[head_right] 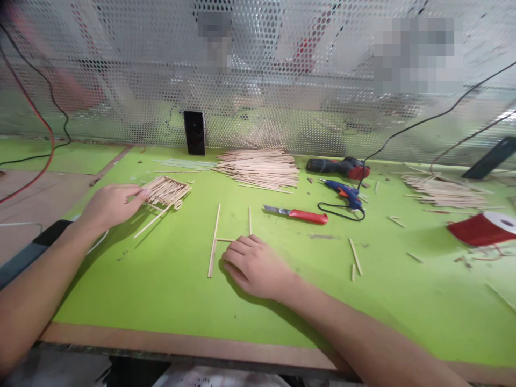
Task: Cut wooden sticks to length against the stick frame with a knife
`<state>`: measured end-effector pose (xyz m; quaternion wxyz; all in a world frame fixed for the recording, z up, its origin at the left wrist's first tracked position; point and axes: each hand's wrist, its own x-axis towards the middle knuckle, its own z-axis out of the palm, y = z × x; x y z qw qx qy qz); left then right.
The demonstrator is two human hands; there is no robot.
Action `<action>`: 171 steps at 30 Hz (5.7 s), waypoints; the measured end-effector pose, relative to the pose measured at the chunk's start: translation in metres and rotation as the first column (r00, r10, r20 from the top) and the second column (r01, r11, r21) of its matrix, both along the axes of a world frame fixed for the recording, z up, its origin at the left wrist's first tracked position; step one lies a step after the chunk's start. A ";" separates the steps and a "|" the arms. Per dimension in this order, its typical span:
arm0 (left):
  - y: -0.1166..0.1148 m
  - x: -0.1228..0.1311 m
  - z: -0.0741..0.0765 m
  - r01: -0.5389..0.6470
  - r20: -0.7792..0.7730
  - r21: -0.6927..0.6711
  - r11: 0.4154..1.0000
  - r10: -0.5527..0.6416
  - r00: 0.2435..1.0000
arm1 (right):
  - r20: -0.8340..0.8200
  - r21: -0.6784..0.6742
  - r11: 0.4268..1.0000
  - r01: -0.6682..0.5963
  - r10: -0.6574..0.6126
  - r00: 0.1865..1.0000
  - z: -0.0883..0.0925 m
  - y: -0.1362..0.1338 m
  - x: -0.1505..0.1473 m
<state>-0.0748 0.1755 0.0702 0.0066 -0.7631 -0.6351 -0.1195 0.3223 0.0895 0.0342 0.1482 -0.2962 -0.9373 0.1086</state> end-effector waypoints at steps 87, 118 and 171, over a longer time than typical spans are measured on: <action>0.006 0.012 -0.025 0.087 0.004 0.061 0.994 -0.087 0.996 | 0.003 -0.012 1.000 -0.017 0.017 1.000 0.001 0.000 0.002; 0.006 0.008 -0.034 0.191 0.004 -0.151 0.970 -0.192 0.981 | 0.001 -0.019 1.000 -0.018 0.018 1.000 0.002 0.000 0.002; 0.005 0.012 -0.030 0.165 -0.052 -0.191 0.968 -0.178 0.983 | 0.008 -0.046 0.999 -0.019 0.019 1.000 0.001 0.002 0.003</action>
